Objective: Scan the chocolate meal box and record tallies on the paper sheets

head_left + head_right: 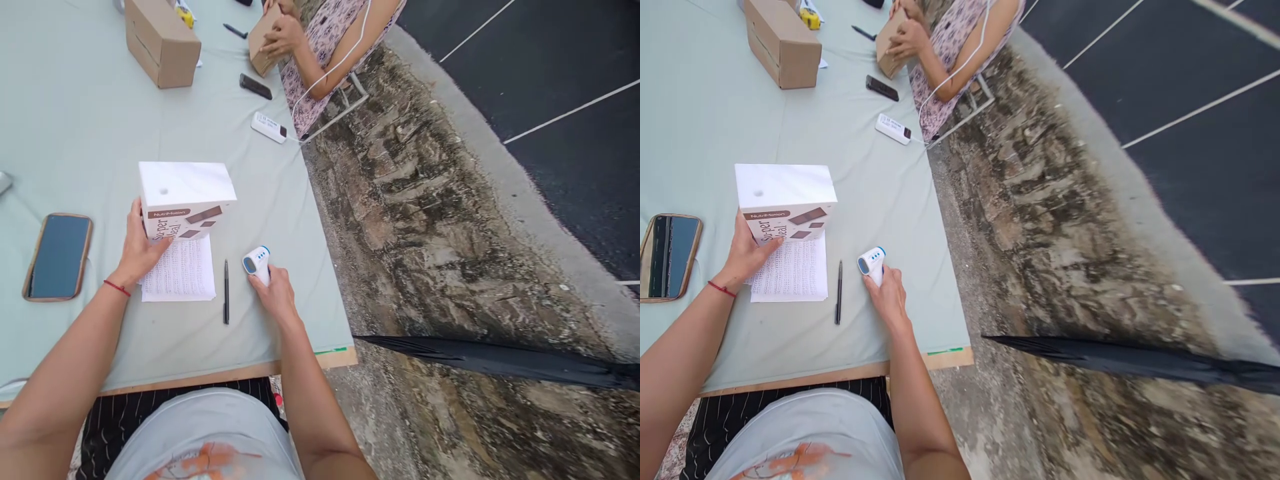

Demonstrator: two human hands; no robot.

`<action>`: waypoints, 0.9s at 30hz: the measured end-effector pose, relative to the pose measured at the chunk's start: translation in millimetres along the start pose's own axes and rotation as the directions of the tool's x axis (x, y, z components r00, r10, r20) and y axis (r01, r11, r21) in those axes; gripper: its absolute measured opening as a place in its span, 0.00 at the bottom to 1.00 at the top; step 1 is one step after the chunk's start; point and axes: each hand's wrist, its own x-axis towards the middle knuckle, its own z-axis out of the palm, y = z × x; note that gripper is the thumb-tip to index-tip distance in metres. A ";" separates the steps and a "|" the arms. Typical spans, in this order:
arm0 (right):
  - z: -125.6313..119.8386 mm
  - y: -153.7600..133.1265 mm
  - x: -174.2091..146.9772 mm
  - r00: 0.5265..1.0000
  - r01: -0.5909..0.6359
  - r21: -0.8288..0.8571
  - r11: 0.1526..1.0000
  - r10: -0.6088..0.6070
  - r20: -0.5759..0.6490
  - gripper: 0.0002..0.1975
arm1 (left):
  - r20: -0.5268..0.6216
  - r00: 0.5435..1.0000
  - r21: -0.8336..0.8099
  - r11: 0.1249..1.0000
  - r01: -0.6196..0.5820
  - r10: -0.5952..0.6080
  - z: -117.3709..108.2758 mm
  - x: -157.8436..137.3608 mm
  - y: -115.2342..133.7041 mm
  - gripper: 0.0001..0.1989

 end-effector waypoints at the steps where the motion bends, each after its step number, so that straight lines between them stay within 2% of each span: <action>1: -0.5 -8.6 -3.6 0.999 0.035 0.094 0.995 -0.034 -0.010 0.24 | -0.027 0.999 -0.030 0.999 0.021 -0.022 0.8 -0.1 -1.9 0.46; 3: 0.0 -30.6 -14.8 0.994 0.105 0.331 0.938 -0.113 0.005 0.23 | -0.121 0.991 -0.097 0.994 0.045 -0.057 2.7 -0.4 -4.1 0.46; 4: 1.0 -43.4 -21.5 0.989 0.094 0.448 0.889 -0.133 0.057 0.21 | -0.156 0.985 -0.121 0.991 0.049 -0.068 3.7 -0.6 -4.6 0.46; 7: 7.6 -82.8 -39.5 0.959 -0.038 0.728 0.685 -0.180 0.219 0.18 | -0.205 0.972 -0.185 0.979 0.079 -0.118 6.1 -1.0 -5.0 0.45; 9: 14.1 -104.7 -44.9 0.939 -0.103 0.790 0.604 -0.203 0.278 0.18 | -0.194 0.970 -0.191 0.975 0.110 -0.148 6.2 -0.5 -4.2 0.45; 12: 25.5 -125.3 -41.1 0.924 -0.148 0.779 0.609 -0.195 0.328 0.19 | -0.150 0.978 -0.123 0.984 0.128 -0.146 3.0 1.6 -0.8 0.43; 17: 45.0 -135.6 -26.1 0.929 -0.158 0.748 0.645 -0.161 0.335 0.22 | -0.069 0.995 -0.045 0.997 0.070 -0.073 -3.7 5.2 5.7 0.37; 21: 51.8 -138.5 -24.5 0.933 -0.214 0.760 0.614 -0.101 0.345 0.23 | -0.060 0.994 -0.055 0.995 0.084 -0.087 -3.8 6.0 5.9 0.38; 27: 48.5 -142.2 -27.8 0.918 -0.296 0.784 0.545 -0.063 0.391 0.24 | -0.079 0.991 -0.104 0.990 0.097 -0.106 -1.7 6.2 6.7 0.41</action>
